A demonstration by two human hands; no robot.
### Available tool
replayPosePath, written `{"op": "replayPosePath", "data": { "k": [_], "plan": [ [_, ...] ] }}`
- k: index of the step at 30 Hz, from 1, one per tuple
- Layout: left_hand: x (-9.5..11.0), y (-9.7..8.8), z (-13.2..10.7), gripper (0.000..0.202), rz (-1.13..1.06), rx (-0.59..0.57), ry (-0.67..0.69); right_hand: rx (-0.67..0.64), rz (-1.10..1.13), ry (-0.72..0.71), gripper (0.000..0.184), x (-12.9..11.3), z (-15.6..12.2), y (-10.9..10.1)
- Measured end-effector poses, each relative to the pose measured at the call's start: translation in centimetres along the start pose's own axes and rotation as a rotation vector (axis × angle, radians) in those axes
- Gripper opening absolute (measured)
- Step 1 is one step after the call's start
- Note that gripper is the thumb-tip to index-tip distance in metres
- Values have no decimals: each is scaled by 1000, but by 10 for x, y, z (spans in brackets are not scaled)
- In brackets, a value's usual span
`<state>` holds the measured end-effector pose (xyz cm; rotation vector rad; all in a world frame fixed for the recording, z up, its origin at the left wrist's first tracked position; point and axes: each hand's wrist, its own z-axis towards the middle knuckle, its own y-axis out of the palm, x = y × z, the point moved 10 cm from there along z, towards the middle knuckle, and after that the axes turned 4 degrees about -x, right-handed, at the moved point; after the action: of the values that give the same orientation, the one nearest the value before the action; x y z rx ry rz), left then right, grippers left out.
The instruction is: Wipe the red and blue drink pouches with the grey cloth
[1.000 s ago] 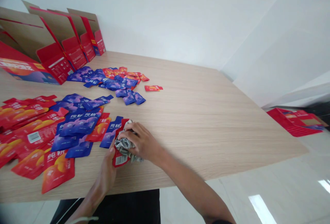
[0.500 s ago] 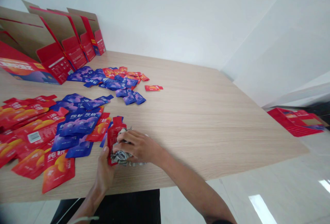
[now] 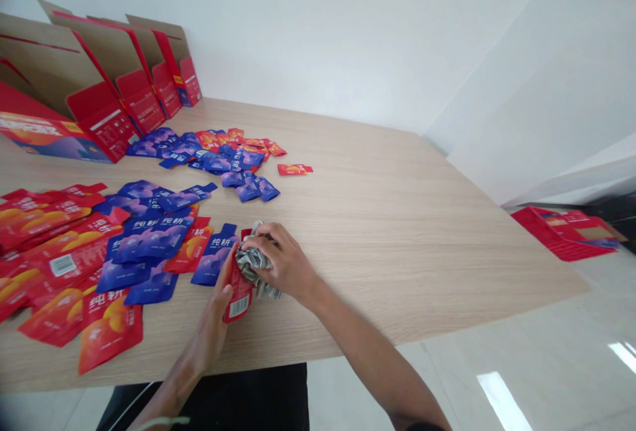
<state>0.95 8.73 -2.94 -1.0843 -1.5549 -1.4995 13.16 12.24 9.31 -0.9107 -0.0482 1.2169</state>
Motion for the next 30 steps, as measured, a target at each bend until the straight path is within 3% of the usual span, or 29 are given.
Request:
{"op": "replayPosePath", "data": {
  "k": [6, 10, 13, 17, 20, 26, 30],
  "plan": [
    [-13, 11, 3, 72, -260, -64, -211, 159, 25, 125, 18, 11, -1, -21],
    [-9, 14, 5, 59, -357, -92, -280, 200, 41, 167, 14, 12, 0, -26],
    [-13, 5, 6, 44, -416, -13, -335, 232, 40, 189, 13, 12, 1, -30],
    [-21, -11, 4, 22, -473, 190, -358, 241, 99, 120, 14, 8, 2, -35],
    [-21, -13, 4, 21, -490, 250, -300, 97, 108, 5, 17, -2, 3, -23],
    [-16, -2, 9, 44, -497, 127, -154, -297, -74, -161, 16, -18, -7, 35],
    [-16, -11, 8, 48, -523, 177, -160, -495, -77, -280, 22, -29, -20, 63]
  ]
}}
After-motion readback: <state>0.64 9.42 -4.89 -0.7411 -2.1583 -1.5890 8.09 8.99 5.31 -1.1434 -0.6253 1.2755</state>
